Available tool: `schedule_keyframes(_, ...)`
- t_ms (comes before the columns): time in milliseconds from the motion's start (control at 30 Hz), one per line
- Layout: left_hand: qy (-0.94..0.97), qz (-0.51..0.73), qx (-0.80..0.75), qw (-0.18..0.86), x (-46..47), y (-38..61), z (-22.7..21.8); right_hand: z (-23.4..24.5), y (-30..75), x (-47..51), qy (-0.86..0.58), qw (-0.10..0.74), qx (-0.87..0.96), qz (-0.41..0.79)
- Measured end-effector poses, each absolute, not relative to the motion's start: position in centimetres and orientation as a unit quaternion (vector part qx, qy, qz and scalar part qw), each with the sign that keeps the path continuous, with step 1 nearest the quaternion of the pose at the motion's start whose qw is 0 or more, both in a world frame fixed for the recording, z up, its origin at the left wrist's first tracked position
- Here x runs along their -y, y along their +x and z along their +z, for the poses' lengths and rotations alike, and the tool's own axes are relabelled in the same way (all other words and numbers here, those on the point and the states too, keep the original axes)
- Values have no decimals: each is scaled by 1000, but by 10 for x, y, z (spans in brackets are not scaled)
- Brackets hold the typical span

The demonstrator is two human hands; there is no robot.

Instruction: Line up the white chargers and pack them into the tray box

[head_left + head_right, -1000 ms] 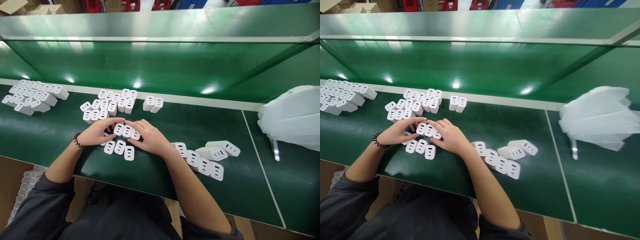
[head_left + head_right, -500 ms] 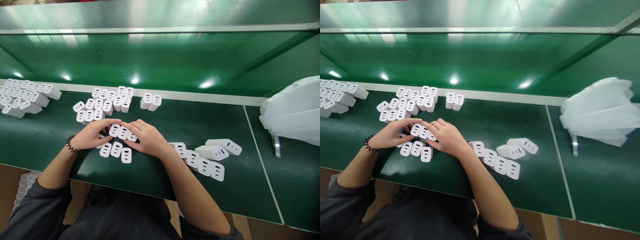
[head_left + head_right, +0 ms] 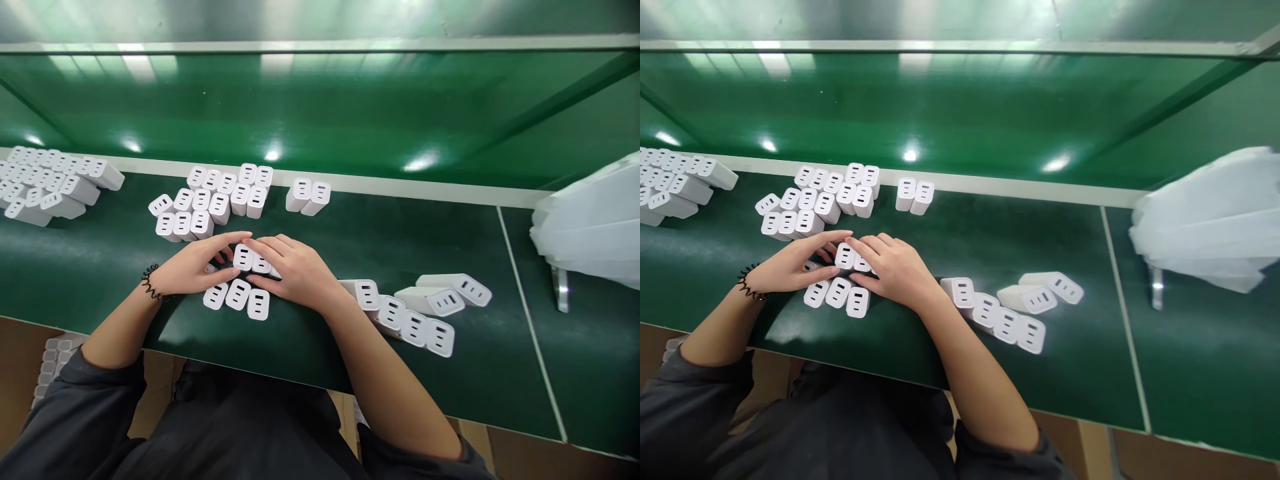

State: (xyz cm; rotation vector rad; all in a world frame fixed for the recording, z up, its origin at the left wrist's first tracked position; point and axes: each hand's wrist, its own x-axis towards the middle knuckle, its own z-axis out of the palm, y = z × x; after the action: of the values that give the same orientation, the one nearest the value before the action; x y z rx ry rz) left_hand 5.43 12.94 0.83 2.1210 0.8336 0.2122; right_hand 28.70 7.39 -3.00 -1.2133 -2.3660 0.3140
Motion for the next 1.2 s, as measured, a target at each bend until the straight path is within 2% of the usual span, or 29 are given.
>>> schedule_keyframes(200, 816, 79, -341, 460, -133, 49, 9, -35, 284, -74, -443, 248, 858, 82)
schedule_keyframes(733, 857, -36, -294, 422, -128, 12, 22, -30, 272, -70, -470, 235, 848, 76)
schedule_keyframes(1033, 862, 88, -357, 349, -72, 11, -3, -28, 268, -69, -460, 221, 857, 72)
schedule_keyframes(1200, 862, 114, -362, 336, -68, 15, -6, -29, 263, -67, -469, 217, 853, 69)
